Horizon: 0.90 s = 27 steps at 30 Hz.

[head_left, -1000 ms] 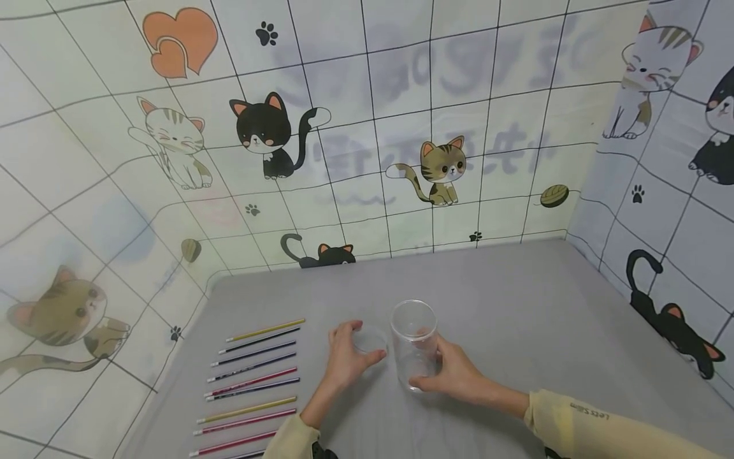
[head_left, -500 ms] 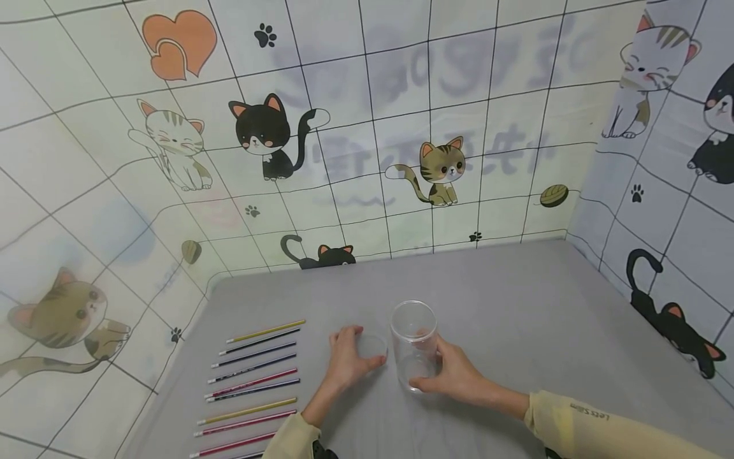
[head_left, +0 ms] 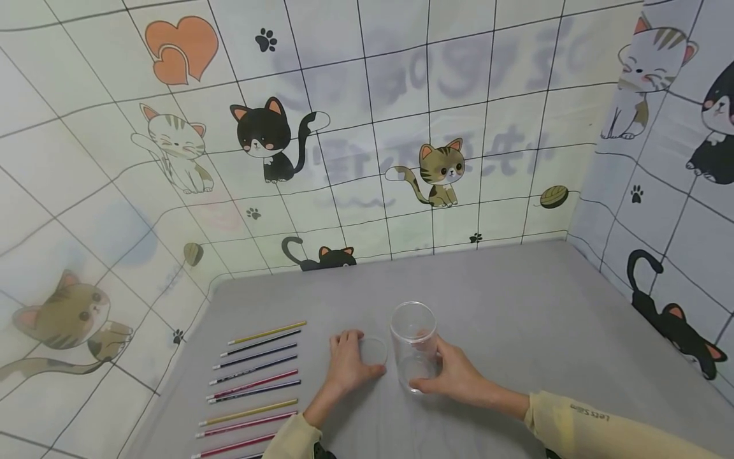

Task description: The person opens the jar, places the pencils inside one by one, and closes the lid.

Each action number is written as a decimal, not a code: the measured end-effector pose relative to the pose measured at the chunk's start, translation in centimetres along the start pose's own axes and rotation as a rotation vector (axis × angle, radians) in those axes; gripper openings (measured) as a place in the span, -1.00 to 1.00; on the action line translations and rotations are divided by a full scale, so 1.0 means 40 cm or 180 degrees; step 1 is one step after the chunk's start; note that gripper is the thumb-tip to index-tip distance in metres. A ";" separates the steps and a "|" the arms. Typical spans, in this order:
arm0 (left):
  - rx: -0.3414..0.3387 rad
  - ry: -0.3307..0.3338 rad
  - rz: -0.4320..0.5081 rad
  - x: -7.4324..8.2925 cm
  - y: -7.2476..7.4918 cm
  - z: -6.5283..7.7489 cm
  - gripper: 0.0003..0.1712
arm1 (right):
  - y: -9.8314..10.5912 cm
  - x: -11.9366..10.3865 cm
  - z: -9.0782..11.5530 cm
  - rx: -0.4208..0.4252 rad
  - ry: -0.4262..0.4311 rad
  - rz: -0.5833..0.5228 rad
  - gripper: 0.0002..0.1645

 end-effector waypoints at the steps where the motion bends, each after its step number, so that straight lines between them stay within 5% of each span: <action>1: 0.0010 -0.0025 -0.0019 0.000 0.001 0.001 -0.13 | -0.001 0.001 0.000 -0.0002 0.0001 -0.0002 -0.13; 12: 0.0060 0.0087 -0.0106 -0.006 0.017 0.014 -0.04 | -0.007 -0.007 0.000 0.0021 0.0036 0.0019 -0.14; 19: 0.0361 -0.0203 0.0379 0.018 0.114 0.044 -0.43 | 0.001 -0.010 0.000 0.0105 0.0063 0.0066 -0.18; 27: 0.0427 0.0031 0.0821 -0.046 0.243 0.125 -0.75 | 0.003 -0.014 0.001 0.0097 0.0060 0.0084 -0.19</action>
Point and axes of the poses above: each hand's wrist, its own z-axis away from the middle knuckle, its own y-axis out of the back of the hand, x = y × z, the point moved 10 cm from there along -z, towards the middle knuckle, and after that the axes turned 6 degrees about x, right-handed, at the moved point
